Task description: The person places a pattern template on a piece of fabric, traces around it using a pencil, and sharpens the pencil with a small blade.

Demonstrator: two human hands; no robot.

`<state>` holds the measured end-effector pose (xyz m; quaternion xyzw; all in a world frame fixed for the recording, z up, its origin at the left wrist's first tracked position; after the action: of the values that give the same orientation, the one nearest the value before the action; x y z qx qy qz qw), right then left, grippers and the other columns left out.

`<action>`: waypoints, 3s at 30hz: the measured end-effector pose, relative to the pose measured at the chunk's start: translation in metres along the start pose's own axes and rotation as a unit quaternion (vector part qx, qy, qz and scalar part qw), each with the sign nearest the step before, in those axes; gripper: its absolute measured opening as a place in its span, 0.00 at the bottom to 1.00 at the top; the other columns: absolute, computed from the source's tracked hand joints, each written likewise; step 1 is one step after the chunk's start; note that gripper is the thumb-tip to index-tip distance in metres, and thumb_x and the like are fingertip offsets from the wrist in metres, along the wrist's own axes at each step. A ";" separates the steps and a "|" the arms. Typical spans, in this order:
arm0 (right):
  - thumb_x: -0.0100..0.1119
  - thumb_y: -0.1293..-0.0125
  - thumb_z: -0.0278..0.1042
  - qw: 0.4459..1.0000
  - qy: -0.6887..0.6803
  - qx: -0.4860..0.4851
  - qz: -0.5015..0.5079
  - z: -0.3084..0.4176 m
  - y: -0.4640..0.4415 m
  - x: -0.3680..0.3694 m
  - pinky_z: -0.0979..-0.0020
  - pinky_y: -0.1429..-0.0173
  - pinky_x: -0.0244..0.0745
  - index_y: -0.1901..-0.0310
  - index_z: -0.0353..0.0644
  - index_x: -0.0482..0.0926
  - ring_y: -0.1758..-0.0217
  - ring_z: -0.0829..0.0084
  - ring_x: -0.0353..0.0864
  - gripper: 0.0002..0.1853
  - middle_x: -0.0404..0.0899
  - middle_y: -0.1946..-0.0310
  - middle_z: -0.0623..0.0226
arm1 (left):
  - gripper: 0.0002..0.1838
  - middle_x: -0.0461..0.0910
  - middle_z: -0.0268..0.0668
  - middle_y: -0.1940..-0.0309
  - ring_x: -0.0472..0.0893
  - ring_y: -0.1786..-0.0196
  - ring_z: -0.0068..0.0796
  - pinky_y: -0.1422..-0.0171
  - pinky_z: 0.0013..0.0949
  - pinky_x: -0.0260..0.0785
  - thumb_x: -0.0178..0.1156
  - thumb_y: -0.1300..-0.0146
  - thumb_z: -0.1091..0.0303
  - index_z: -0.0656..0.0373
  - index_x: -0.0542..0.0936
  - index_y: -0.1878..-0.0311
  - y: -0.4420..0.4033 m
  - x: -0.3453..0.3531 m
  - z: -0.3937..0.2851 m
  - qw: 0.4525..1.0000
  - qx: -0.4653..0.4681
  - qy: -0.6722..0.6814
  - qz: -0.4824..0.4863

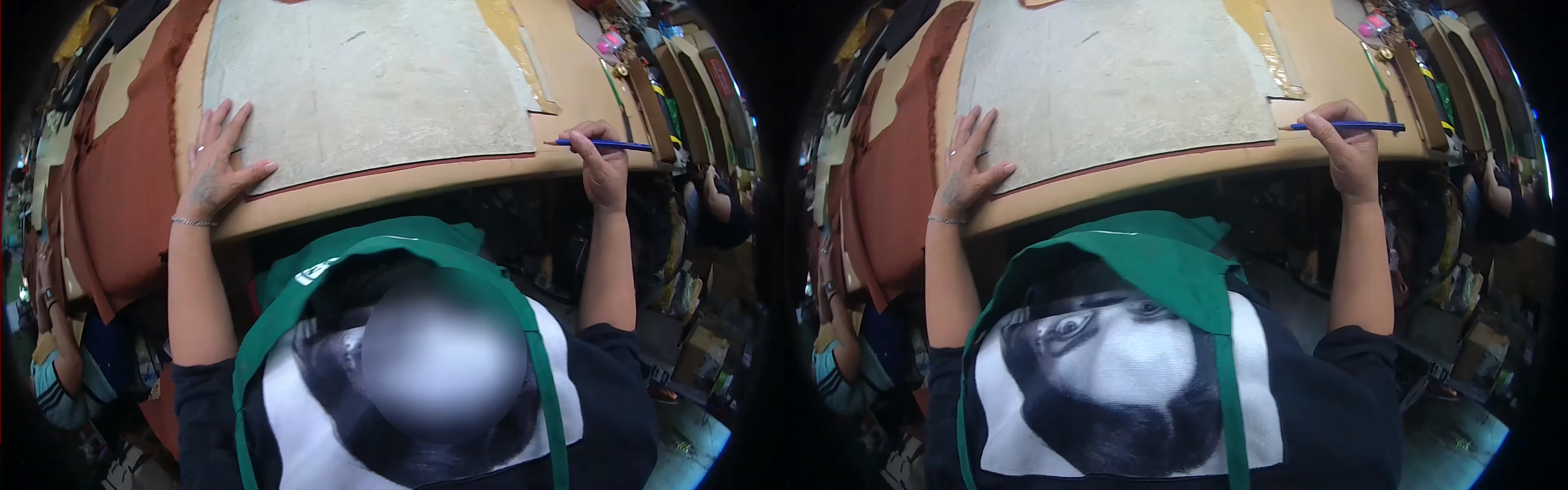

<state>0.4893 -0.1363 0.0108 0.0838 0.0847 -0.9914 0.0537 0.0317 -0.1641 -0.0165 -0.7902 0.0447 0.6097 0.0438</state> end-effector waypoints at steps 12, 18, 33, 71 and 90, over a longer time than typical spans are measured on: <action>0.63 0.47 0.31 0.964 -0.102 -0.048 0.242 0.016 0.003 0.280 0.81 0.74 0.62 0.74 0.37 0.71 0.77 0.85 0.67 0.10 0.71 0.81 0.72 | 0.45 0.52 0.39 0.35 0.46 0.32 0.46 0.35 0.58 0.38 0.63 0.63 0.41 0.40 0.62 0.38 0.004 0.003 -0.001 0.999 -0.024 0.005 -0.026; 0.63 0.48 0.32 0.968 -0.069 -0.069 0.230 0.018 0.002 0.310 0.78 0.76 0.64 0.75 0.37 0.71 0.80 0.83 0.68 0.11 0.71 0.84 0.70 | 0.43 0.51 0.37 0.35 0.45 0.31 0.43 0.36 0.61 0.38 0.62 0.64 0.43 0.37 0.62 0.38 0.003 0.010 0.005 0.999 -0.032 0.002 -0.038; 0.60 0.47 0.25 0.978 -0.037 0.030 0.201 0.003 -0.006 0.161 0.75 0.55 0.72 0.71 0.38 0.73 0.62 0.74 0.77 0.05 0.78 0.70 0.62 | 0.45 0.51 0.40 0.34 0.44 0.31 0.45 0.34 0.55 0.36 0.61 0.60 0.38 0.41 0.60 0.37 0.005 0.000 -0.003 1.000 -0.023 -0.018 -0.008; 0.61 0.48 0.31 0.963 0.254 -0.007 -0.094 0.005 0.018 -0.008 0.80 0.68 0.64 0.75 0.38 0.74 0.74 0.81 0.69 0.08 0.73 0.80 0.70 | 0.44 0.49 0.40 0.34 0.47 0.32 0.48 0.41 0.66 0.48 0.66 0.61 0.45 0.38 0.60 0.38 -0.077 0.008 -0.143 0.976 0.128 -0.017 0.176; 0.49 0.36 0.33 0.997 -0.044 0.053 -0.041 -0.020 -0.022 0.059 0.84 0.69 0.59 0.68 0.41 0.69 0.75 0.85 0.66 0.06 0.72 0.77 0.71 | 0.32 0.52 0.42 0.36 0.47 0.33 0.46 0.40 0.66 0.46 0.51 0.45 0.44 0.51 0.62 0.40 -0.077 0.004 -0.069 0.999 -0.008 0.030 -0.025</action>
<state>0.4318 -0.1164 -0.0151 0.0391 0.0331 -0.9986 0.0117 0.1086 -0.0963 -0.0017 -0.8095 0.0219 0.5845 0.0514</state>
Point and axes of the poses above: each hand's wrist, its own y-axis away from the middle knuckle, its own x-axis out of the palm, z = x × y, the point moved 2 cm from there along -y, towards the middle knuckle
